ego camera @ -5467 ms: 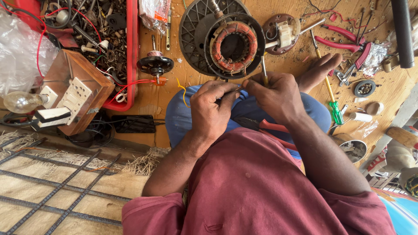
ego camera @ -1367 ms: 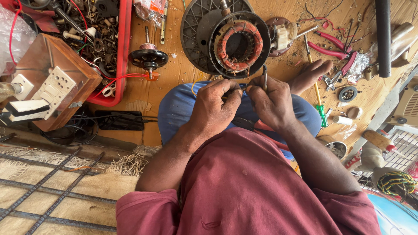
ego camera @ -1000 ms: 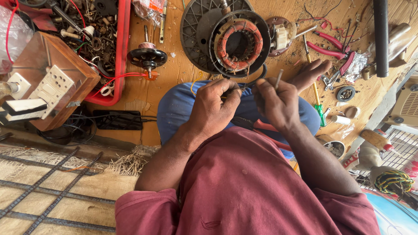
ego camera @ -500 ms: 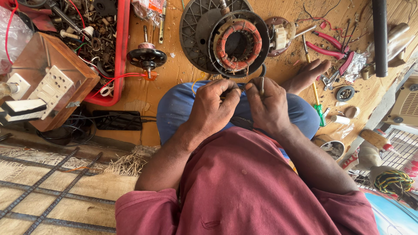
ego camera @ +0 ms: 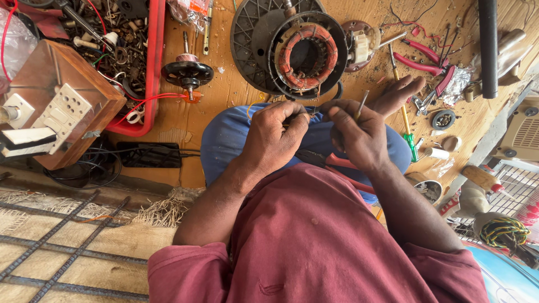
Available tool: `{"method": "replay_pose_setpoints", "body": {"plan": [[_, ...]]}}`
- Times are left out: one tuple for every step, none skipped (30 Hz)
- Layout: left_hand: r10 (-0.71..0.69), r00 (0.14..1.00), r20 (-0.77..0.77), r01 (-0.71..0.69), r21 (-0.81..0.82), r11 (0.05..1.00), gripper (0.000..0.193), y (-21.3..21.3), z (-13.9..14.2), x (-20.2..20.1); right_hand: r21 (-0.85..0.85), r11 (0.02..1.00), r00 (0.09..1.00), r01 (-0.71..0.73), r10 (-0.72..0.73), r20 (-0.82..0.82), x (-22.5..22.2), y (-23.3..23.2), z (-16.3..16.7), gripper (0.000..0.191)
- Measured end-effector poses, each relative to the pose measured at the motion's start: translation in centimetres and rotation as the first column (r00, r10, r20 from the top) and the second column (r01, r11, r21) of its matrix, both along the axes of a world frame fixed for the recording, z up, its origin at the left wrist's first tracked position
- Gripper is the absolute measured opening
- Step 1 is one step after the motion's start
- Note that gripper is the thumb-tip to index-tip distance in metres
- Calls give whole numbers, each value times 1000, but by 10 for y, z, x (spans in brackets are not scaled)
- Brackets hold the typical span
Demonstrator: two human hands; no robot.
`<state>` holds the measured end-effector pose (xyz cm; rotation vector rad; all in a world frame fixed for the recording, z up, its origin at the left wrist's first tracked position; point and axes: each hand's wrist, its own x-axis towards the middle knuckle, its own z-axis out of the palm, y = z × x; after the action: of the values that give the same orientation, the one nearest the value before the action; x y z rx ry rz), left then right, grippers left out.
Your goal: The person is repairing an electrical motor, likely from a fan, while sitting on the floor. They use pliers to strip wires and a screwdriver to adjust components within the motor's stator.
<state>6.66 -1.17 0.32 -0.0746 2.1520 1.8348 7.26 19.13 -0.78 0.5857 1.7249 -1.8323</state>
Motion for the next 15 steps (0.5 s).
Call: {"method": "replay_pose_setpoints", "body": {"plan": [[-4, 1000, -6, 4, -4, 1000, 10, 0, 0, 0, 22, 999, 1000, -24, 24, -1, 0, 0, 1, 28], [-8, 1000, -12, 7, -8, 1000, 10, 0, 0, 0, 44, 998, 999, -47, 47, -2, 0, 0, 2, 28], [-11, 1000, -16, 11, -14, 1000, 11, 0, 1, -1, 64, 995, 997, -71, 71, -1, -1, -1, 3, 29], [-10, 1000, -16, 10, -12, 1000, 11, 1, 1, -1, 81, 993, 996, -86, 87, -7, -1, -1, 3, 27], [-9, 1000, -16, 9, -10, 1000, 11, 1, 1, -1, 99, 990, 995, -101, 103, -13, -2, -3, 4, 26], [-8, 1000, -15, 8, -7, 1000, 11, 1, 1, -1, 118, 986, 993, -116, 118, -18, -2, -4, 4, 25], [-13, 1000, 3, 13, -14, 1000, 11, 1, 1, -2, 169, 976, 987, -135, 147, -60, -2, -6, 5, 23], [-18, 1000, 22, 18, -20, 1000, 12, 1, 1, -2, 220, 964, 979, -152, 177, -100, -2, -8, 5, 21], [-22, 999, 41, 23, -27, 999, 12, 1, 1, -2, 271, 948, 968, -167, 210, -138, -3, -10, 6, 21], [-29, 999, 45, 31, -36, 999, 13, 1, 1, -2, 303, 936, 961, -179, 232, -151, -2, -12, 6, 21], [-36, 998, 51, 38, -44, 998, 13, 1, 1, -3, 334, 923, 953, -190, 255, -163, -2, -14, 6, 21], [-43, 997, 56, 46, -52, 998, 14, 1, 1, -3, 366, 909, 945, -200, 278, -174, -2, -15, 5, 21], [-47, 998, 44, 50, -53, 997, 15, 0, 1, -3, 417, 891, 919, -183, 305, -248, -2, -17, 4, 22], [-51, 998, 31, 53, -55, 997, 15, 0, 1, -3, 464, 871, 887, -161, 334, -320, -1, -18, 3, 22], [-55, 998, 19, 56, -56, 997, 16, -1, 1, -3, 509, 850, 847, -135, 365, -386, -1, -19, 2, 22]]}}
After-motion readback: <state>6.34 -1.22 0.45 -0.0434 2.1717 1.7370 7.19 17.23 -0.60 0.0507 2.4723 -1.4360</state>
